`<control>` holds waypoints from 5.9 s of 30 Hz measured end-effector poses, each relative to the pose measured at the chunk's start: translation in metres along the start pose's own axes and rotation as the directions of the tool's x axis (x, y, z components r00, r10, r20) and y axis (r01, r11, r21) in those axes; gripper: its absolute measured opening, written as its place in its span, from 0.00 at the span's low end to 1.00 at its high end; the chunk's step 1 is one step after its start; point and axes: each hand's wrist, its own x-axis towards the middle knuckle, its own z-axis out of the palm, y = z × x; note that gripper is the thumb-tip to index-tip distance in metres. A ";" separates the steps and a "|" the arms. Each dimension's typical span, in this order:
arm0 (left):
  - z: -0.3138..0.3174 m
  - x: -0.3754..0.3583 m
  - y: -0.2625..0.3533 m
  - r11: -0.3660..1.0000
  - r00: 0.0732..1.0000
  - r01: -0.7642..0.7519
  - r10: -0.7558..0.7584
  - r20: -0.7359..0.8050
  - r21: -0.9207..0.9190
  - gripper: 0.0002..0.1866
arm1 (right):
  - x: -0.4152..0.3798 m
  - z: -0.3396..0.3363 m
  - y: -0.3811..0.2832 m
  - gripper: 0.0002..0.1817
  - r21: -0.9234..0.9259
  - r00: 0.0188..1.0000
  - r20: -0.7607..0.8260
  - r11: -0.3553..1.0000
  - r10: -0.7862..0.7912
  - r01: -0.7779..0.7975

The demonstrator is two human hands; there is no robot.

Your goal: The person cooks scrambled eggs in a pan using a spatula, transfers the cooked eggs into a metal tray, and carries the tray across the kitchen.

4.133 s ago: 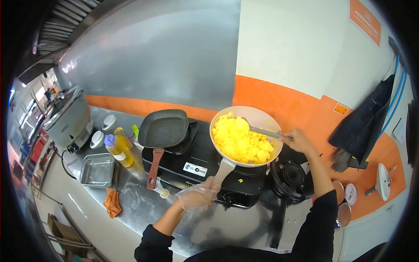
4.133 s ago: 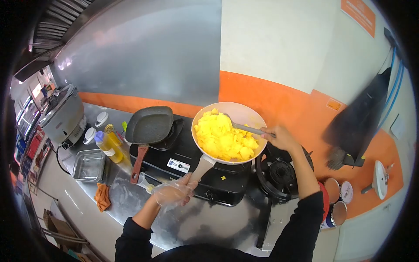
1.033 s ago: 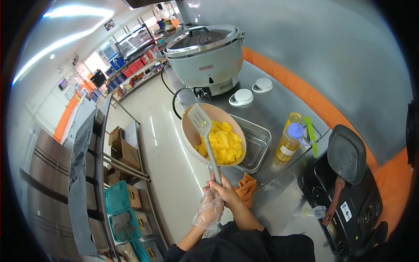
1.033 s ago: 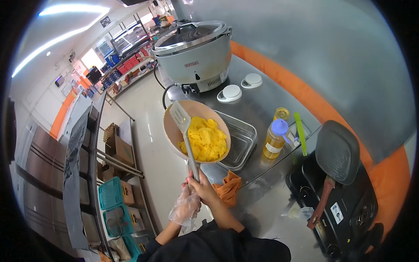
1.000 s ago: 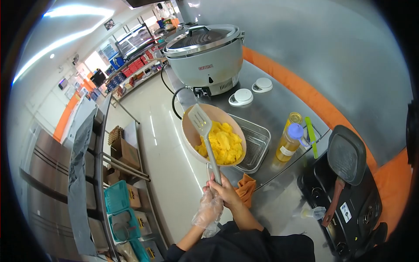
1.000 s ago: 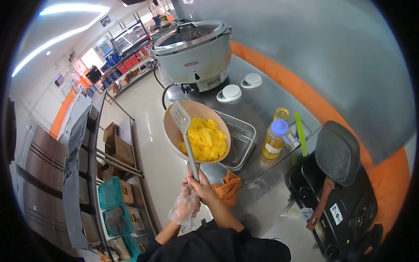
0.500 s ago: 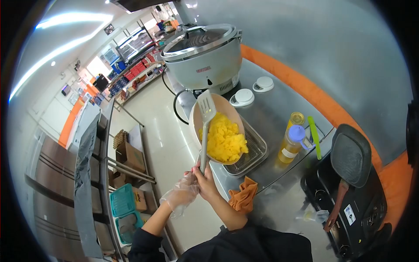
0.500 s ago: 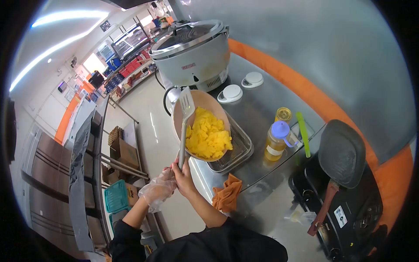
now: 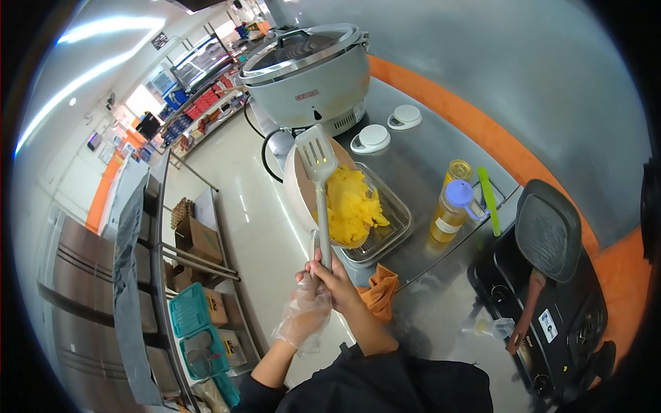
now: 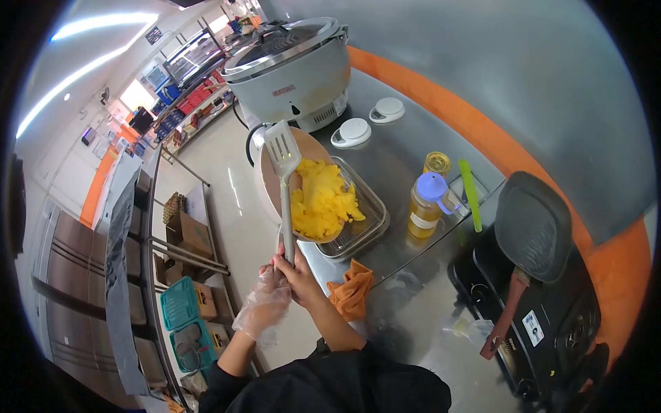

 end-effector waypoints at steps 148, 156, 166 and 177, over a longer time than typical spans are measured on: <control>0.001 -0.076 -0.009 0.881 0.740 -0.470 0.361 -0.567 -0.052 0.30 | -0.035 0.050 0.027 0.13 -0.590 0.976 0.218 0.793 -0.026 0.153; 0.013 -0.061 -0.052 0.917 0.823 -0.327 0.158 -0.546 -0.227 0.27 | -0.067 0.039 0.015 0.11 -0.907 0.939 0.235 0.292 -0.250 0.305; 0.023 -0.035 -0.103 0.893 0.794 -0.377 0.175 -0.582 -0.246 0.24 | -0.073 0.029 -0.133 0.18 -0.839 0.698 0.365 -0.543 -0.616 -0.042; 0.012 -0.034 -0.098 0.944 0.791 -0.316 0.208 -0.575 -0.093 0.24 | -0.022 0.016 -0.100 0.25 -0.608 0.792 0.380 -0.774 -0.477 -0.175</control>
